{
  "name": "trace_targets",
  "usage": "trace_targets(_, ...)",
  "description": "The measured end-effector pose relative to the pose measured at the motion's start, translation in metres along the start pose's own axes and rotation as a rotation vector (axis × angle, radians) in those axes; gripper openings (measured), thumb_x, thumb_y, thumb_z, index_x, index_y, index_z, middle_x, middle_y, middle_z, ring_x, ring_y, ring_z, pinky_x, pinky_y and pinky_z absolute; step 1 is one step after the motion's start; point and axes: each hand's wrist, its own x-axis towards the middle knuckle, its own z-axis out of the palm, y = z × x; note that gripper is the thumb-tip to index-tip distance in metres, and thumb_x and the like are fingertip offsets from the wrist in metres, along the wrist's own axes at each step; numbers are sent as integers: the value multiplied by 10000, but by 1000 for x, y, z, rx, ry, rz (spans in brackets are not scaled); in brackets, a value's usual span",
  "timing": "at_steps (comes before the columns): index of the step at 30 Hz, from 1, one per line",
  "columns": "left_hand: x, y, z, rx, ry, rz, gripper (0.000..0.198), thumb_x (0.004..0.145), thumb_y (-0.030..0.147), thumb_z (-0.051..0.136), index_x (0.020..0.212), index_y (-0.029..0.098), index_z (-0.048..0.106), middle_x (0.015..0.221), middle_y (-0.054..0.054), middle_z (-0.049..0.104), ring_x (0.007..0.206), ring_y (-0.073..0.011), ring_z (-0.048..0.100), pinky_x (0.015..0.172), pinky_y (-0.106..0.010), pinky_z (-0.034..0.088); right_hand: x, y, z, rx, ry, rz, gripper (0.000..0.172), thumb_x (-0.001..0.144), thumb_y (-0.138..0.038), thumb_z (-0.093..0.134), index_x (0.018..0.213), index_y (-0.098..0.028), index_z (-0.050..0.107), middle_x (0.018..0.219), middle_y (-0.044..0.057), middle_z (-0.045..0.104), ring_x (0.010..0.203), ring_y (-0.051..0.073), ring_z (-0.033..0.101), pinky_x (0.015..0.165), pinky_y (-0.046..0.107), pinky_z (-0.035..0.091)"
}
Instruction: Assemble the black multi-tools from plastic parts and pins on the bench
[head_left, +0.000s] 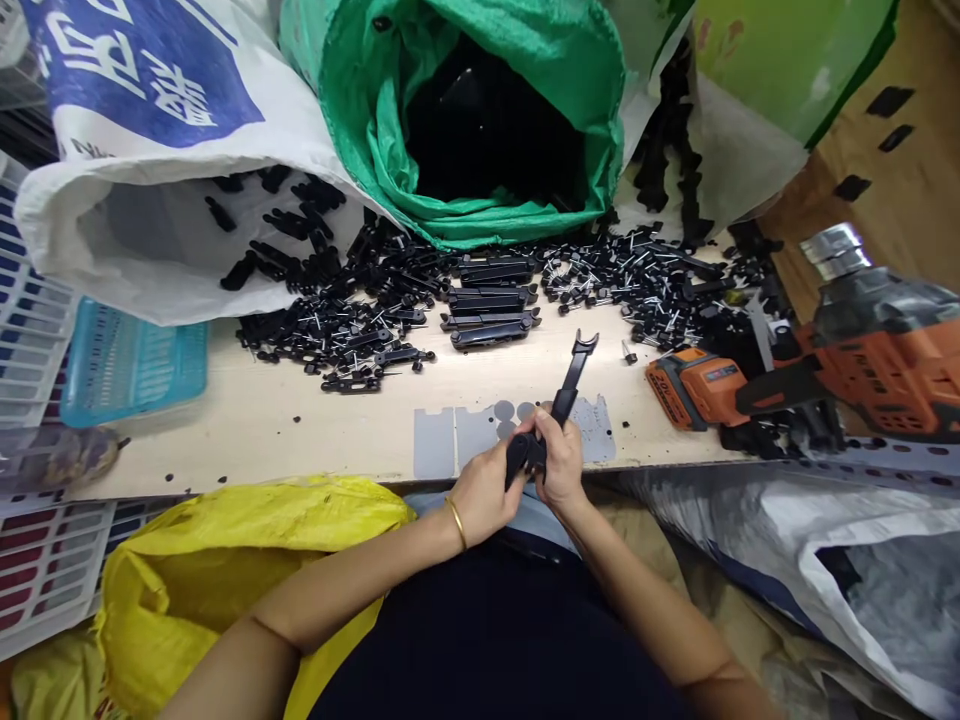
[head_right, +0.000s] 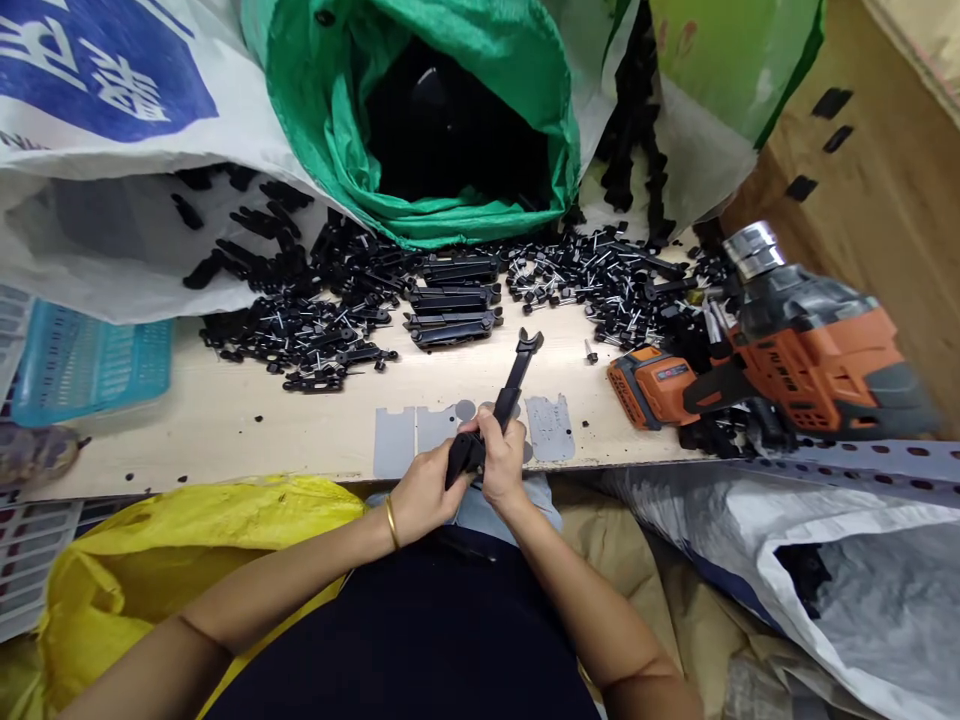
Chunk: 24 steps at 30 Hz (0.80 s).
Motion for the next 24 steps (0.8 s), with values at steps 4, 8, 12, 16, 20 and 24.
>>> trace_targets(4, -1, 6, 0, 53, -56, 19, 250, 823, 205, 462, 1062, 132, 472, 879, -119, 649, 777, -244, 652, 702, -363, 530, -3, -2, 1, 5, -145, 36, 295, 753, -412, 584, 561, -188, 576, 553, -6, 526, 512, 108, 453, 518, 252, 378)
trace_targets(8, 0, 11, -1, 119, -51, -58, 257, 790, 172, 467, 1042, 119, 465, 869, -132, 646, 793, -261, 647, 705, -379, 531, -6, -3, 3, 67, -58, -57, 270, 779, -404, 553, 596, -205, 551, 582, -8, 523, 554, 122, 482, 560, 270, 398)
trace_targets(12, 3, 11, -5, 181, -131, -47, 258, 785, 179, 480, 1039, 140, 458, 872, -114, 649, 774, -237, 648, 692, -344, 531, -5, 0, 3, 27, -74, -14, 278, 789, -407, 522, 587, -216, 523, 600, 8, 544, 612, 148, 522, 596, 286, 417)
trace_targets(16, 10, 12, -9, 262, -210, -99, 275, 773, 173, 500, 1041, 127, 457, 877, -123, 647, 776, -243, 646, 696, -348, 527, -1, 1, 7, -27, -46, 25, 316, 784, -437, 493, 559, -222, 436, 583, 15, 505, 634, 159, 518, 585, 277, 426)
trace_targets(20, 16, 19, -11, 277, -190, -185, 295, 767, 173, 516, 1051, 122, 458, 908, -135, 639, 826, -259, 637, 723, -366, 524, -1, 0, 15, 64, 46, -132, 301, 803, -388, 454, 573, -217, 365, 614, -6, 475, 638, 139, 495, 649, 278, 435)
trace_targets(24, 18, 21, -15, 285, -250, -175, 298, 783, 171, 508, 1069, 104, 461, 926, -143, 634, 839, -260, 633, 732, -367, 519, 0, 0, 19, 150, 12, -121, 284, 807, -332, 463, 570, -209, 367, 606, -17, 467, 628, 128, 487, 664, 274, 433)
